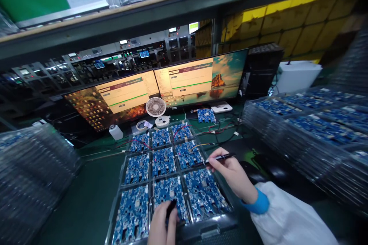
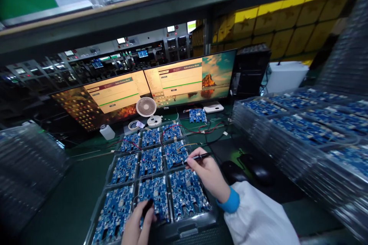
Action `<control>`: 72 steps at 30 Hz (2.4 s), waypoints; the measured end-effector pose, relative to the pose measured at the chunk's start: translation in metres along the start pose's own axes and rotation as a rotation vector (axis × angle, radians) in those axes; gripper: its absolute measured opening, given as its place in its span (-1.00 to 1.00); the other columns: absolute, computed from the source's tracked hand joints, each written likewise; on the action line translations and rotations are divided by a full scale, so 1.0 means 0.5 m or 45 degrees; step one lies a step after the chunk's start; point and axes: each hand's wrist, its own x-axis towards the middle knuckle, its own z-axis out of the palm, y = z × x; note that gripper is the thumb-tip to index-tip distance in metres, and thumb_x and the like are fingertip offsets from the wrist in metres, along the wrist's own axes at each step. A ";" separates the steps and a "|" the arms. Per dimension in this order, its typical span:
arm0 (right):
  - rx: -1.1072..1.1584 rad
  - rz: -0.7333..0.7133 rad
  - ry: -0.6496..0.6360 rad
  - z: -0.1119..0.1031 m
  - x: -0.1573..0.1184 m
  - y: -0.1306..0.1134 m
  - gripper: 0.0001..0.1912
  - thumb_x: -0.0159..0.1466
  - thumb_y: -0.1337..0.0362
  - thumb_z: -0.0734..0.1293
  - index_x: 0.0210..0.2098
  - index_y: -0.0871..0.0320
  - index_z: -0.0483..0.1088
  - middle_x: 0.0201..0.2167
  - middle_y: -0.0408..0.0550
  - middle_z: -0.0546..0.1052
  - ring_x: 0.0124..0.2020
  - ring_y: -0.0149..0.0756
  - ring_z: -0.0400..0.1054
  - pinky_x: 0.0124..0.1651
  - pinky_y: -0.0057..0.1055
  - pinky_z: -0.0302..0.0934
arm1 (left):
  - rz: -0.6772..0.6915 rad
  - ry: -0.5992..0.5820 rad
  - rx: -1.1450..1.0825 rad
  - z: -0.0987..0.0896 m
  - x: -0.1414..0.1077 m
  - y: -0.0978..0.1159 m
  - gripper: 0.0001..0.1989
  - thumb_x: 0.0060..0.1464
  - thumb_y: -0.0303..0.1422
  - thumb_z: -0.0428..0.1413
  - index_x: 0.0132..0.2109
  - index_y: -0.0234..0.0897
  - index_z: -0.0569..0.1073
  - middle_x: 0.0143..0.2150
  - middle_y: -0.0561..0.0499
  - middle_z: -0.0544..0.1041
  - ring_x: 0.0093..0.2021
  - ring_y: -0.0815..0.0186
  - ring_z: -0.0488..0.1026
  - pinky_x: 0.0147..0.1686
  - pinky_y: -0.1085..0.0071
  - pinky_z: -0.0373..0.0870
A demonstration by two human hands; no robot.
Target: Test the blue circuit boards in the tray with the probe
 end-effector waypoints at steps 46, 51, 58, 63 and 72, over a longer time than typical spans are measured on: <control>0.115 0.218 0.763 -0.261 -0.294 0.195 -0.55 -0.04 -0.08 0.46 -0.38 0.16 0.41 -0.48 -0.10 0.51 -0.45 -0.35 0.43 -0.33 -0.56 0.38 | 0.039 -0.137 0.805 0.186 0.471 0.114 -0.66 -0.02 -0.52 0.15 -0.04 -0.45 0.40 0.00 -0.28 0.48 0.01 0.18 0.45 0.00 0.39 0.32; 0.106 0.206 0.761 -0.261 -0.296 0.204 -0.58 -0.02 -0.05 0.46 -0.36 0.15 0.41 -0.47 -0.10 0.52 -0.43 -0.34 0.43 -0.32 -0.54 0.40 | 0.136 -0.157 0.745 0.192 0.446 0.127 -0.68 0.00 -0.57 0.02 -0.06 -0.42 0.45 -0.01 -0.25 0.50 0.00 0.21 0.46 0.00 0.42 0.31; 0.103 0.196 0.750 -0.262 -0.295 0.205 -0.59 -0.01 -0.04 0.45 -0.38 0.15 0.41 -0.47 -0.09 0.51 -0.43 -0.33 0.43 -0.32 -0.54 0.40 | 0.367 -0.430 0.697 0.185 0.375 0.148 -0.68 -0.03 -0.56 0.01 -0.17 -0.22 0.55 -0.11 -0.05 0.60 -0.03 0.28 0.48 0.04 0.43 0.29; 0.101 0.209 0.769 -0.262 -0.296 0.207 -0.60 -0.01 -0.03 0.46 -0.37 0.15 0.41 -0.48 -0.09 0.51 -0.43 -0.30 0.43 -0.32 -0.47 0.42 | 0.362 -0.474 0.700 0.203 0.369 0.148 -0.80 0.09 -0.45 0.02 -0.18 -0.32 0.50 -0.13 -0.19 0.56 -0.09 0.18 0.49 -0.04 0.34 0.33; 0.098 0.193 0.795 -0.254 -0.293 0.186 -0.59 -0.01 -0.05 0.45 -0.39 0.15 0.41 -0.49 -0.09 0.50 -0.45 -0.30 0.43 -0.34 -0.44 0.41 | 0.385 -0.553 0.417 0.158 0.277 0.170 -0.88 0.08 -0.48 0.01 -0.27 -0.30 0.44 -0.34 -0.01 0.54 -0.29 0.33 0.47 -0.22 0.45 0.33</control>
